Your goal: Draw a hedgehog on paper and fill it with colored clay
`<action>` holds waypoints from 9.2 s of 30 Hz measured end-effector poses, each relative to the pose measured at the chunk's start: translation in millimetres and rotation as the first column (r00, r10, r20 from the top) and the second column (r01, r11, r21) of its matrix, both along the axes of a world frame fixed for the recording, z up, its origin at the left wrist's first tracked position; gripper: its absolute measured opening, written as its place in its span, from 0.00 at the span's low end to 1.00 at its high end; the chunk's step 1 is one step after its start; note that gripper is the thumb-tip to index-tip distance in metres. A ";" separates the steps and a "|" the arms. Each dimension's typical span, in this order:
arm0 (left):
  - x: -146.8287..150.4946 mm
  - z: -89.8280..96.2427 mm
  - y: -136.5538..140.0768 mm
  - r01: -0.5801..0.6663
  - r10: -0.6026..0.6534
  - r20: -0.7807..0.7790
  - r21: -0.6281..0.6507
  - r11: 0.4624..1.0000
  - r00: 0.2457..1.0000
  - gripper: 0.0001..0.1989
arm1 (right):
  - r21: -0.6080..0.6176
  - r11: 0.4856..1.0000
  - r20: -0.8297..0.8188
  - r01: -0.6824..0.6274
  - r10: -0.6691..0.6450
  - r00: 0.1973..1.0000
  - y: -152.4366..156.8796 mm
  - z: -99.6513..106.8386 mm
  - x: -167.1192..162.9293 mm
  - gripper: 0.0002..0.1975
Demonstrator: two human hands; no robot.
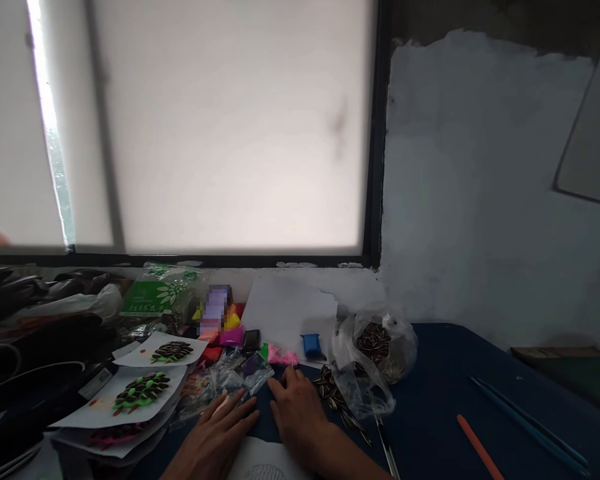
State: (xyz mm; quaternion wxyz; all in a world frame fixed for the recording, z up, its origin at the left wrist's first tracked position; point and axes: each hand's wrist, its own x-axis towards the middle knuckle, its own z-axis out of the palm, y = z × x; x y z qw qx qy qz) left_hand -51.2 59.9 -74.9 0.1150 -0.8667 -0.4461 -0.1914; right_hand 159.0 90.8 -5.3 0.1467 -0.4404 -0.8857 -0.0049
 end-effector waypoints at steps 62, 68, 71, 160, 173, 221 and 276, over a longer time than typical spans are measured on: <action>11.7 75.3 25.7 0.607 0.517 0.853 -0.452 0.654 0.077 0.24 | -0.548 0.699 -0.782 -0.460 -0.235 0.577 -5.9 19.2 -5.3 0.12; 17.3 73.7 25.3 0.517 0.515 0.852 -0.484 0.706 0.094 0.20 | -0.569 0.669 -0.777 -0.478 -0.246 0.580 -9.1 20.6 -6.3 0.14; 22.4 77.9 23.1 0.510 0.478 0.872 -0.459 0.727 0.102 0.19 | -0.570 0.672 -0.780 -0.473 -0.262 0.568 -8.6 18.8 -6.8 0.16; 27.5 87.7 16.3 0.593 0.496 0.868 -0.407 0.695 0.015 0.25 | -0.329 0.912 -0.767 -0.246 -0.106 0.633 -10.1 31.2 -1.9 0.04; 27.1 86.1 14.0 0.510 0.480 0.875 -0.441 0.738 0.062 0.22 | -0.343 0.894 -0.691 -0.288 -0.032 0.722 -13.7 34.7 0.0 0.07; 24.3 81.2 20.7 0.550 0.561 0.828 -0.463 0.695 -0.011 0.15 | -0.436 0.856 -0.782 -0.279 -0.206 0.589 -12.6 38.6 -1.3 0.08; 27.1 83.5 13.9 0.605 0.442 0.885 -0.435 0.667 0.149 0.22 | -0.205 0.967 -0.608 -0.148 -0.007 0.794 -9.3 27.5 0.2 0.04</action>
